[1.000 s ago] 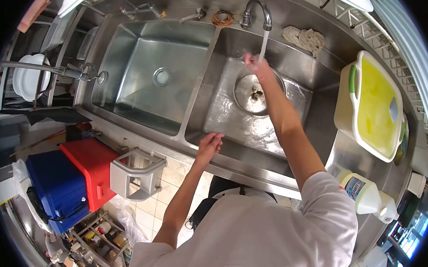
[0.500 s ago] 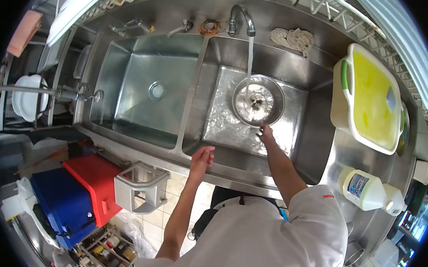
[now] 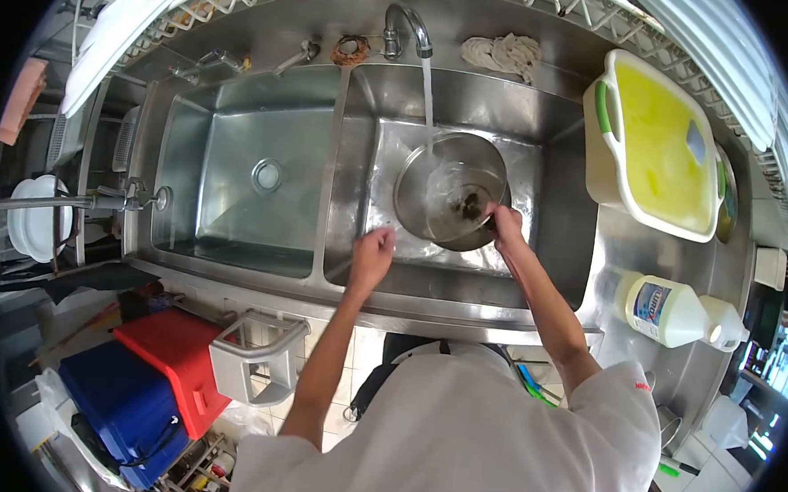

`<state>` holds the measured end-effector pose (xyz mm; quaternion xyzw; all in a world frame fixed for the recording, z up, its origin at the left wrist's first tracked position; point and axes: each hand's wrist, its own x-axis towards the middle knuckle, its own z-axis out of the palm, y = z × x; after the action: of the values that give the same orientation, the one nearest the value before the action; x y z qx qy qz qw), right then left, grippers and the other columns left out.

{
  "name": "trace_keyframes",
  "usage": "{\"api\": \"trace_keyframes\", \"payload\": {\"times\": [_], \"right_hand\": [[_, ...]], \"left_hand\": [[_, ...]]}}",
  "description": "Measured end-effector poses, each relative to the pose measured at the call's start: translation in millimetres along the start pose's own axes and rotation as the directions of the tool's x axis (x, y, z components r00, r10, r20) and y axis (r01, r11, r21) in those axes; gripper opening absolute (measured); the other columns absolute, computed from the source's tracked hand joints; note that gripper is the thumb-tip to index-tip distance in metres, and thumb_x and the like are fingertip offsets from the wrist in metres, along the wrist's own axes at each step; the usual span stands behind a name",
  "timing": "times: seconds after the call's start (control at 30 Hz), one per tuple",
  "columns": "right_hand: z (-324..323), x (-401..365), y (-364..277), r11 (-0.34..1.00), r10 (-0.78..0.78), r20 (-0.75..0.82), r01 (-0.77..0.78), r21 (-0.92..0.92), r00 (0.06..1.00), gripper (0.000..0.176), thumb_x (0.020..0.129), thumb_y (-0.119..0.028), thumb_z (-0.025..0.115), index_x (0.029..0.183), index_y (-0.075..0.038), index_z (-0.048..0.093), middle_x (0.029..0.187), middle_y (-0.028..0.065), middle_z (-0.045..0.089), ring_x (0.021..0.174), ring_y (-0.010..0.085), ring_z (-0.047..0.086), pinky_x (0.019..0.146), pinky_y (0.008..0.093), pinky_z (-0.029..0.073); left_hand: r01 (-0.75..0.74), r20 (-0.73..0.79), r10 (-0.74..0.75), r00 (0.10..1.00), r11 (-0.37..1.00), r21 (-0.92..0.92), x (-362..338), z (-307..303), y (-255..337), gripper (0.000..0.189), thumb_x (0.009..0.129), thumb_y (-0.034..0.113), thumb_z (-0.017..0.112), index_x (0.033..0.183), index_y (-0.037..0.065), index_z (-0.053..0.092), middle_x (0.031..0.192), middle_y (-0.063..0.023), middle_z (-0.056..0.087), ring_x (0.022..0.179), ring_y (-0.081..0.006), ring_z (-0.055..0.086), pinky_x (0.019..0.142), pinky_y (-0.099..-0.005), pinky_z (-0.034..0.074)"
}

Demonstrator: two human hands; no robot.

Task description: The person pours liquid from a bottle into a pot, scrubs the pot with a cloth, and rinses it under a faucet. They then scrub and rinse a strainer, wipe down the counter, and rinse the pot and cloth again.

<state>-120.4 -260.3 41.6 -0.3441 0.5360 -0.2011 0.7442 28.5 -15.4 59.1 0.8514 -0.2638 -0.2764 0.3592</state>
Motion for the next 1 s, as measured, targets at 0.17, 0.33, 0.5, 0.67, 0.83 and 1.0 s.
{"api": "trace_keyframes", "payload": {"times": [0.17,0.33,0.5,0.67,0.83,1.0], "right_hand": [[-15,-48,-35,0.986,-0.060,0.007,0.061,-0.158,0.998,0.017,0.064,-0.004,0.062,0.079,0.002,0.062,0.069,0.0034,0.059,0.059,0.0120,0.052,0.054,0.0260,0.038],[-17,-77,-41,0.986,-0.155,-0.044,0.151,-0.074,0.987,0.023,0.062,-0.003,0.065,0.083,0.004,0.057,0.074,0.0044,0.059,0.065,0.0111,0.052,0.060,0.0246,0.041],[-19,-97,-45,0.979,-0.190,-0.091,0.182,-0.093,0.978,0.030,0.062,-0.002,0.065,0.088,0.003,0.051,0.078,0.0040,0.055,0.068,0.0111,0.049,0.061,0.0238,0.039],[-20,-99,-56,0.973,-0.229,-0.125,0.229,-0.021,0.965,0.024,0.062,0.000,0.062,0.078,-0.004,0.045,0.072,0.0002,0.047,0.067,0.0084,0.043,0.060,0.0224,0.036],[-7,-96,-53,0.932,-0.319,-0.168,0.341,0.124,0.933,0.025,0.061,0.006,0.059,0.077,-0.006,0.043,0.069,-0.0022,0.042,0.063,0.0071,0.038,0.057,0.0225,0.032],[-25,-48,-59,0.918,-0.345,-0.129,0.363,0.161,0.930,0.025,0.059,0.006,0.057,0.077,-0.006,0.043,0.069,-0.0006,0.044,0.062,0.0088,0.040,0.056,0.0237,0.033]], "left_hand": [[-0.303,-0.300,0.379,0.875,0.913,0.271,115,28,-2,0.025,0.090,0.018,0.052,0.111,0.006,0.059,0.108,-0.0203,0.060,0.099,-0.0383,0.058,0.082,-0.0434,0.046],[-0.255,-0.095,0.255,0.962,0.967,0.007,161,38,25,0.024,0.096,0.023,0.044,0.101,0.003,0.055,0.090,-0.0259,0.060,0.090,-0.0473,0.054,0.072,-0.0505,0.043],[-0.379,0.072,0.373,0.925,0.890,0.254,187,16,72,0.031,0.096,0.031,0.043,0.092,0.004,0.056,0.086,-0.0261,0.060,0.085,-0.0480,0.055,0.072,-0.0534,0.045],[-0.510,0.162,0.486,0.859,0.788,0.344,224,1,102,0.031,0.095,0.033,0.044,0.093,0.005,0.058,0.092,-0.0233,0.062,0.088,-0.0450,0.056,0.076,-0.0510,0.046],[0.052,0.270,0.104,0.957,0.855,-0.516,316,46,18,0.041,0.094,0.038,0.042,0.102,0.002,0.060,0.081,-0.0074,0.066,0.073,-0.0269,0.062,0.069,-0.0394,0.049],[0.068,0.031,-0.072,0.997,0.602,-0.796,307,34,8,0.034,0.087,0.027,0.055,0.110,0.002,0.060,0.097,-0.0091,0.064,0.081,-0.0238,0.060,0.068,-0.0374,0.047]]}}
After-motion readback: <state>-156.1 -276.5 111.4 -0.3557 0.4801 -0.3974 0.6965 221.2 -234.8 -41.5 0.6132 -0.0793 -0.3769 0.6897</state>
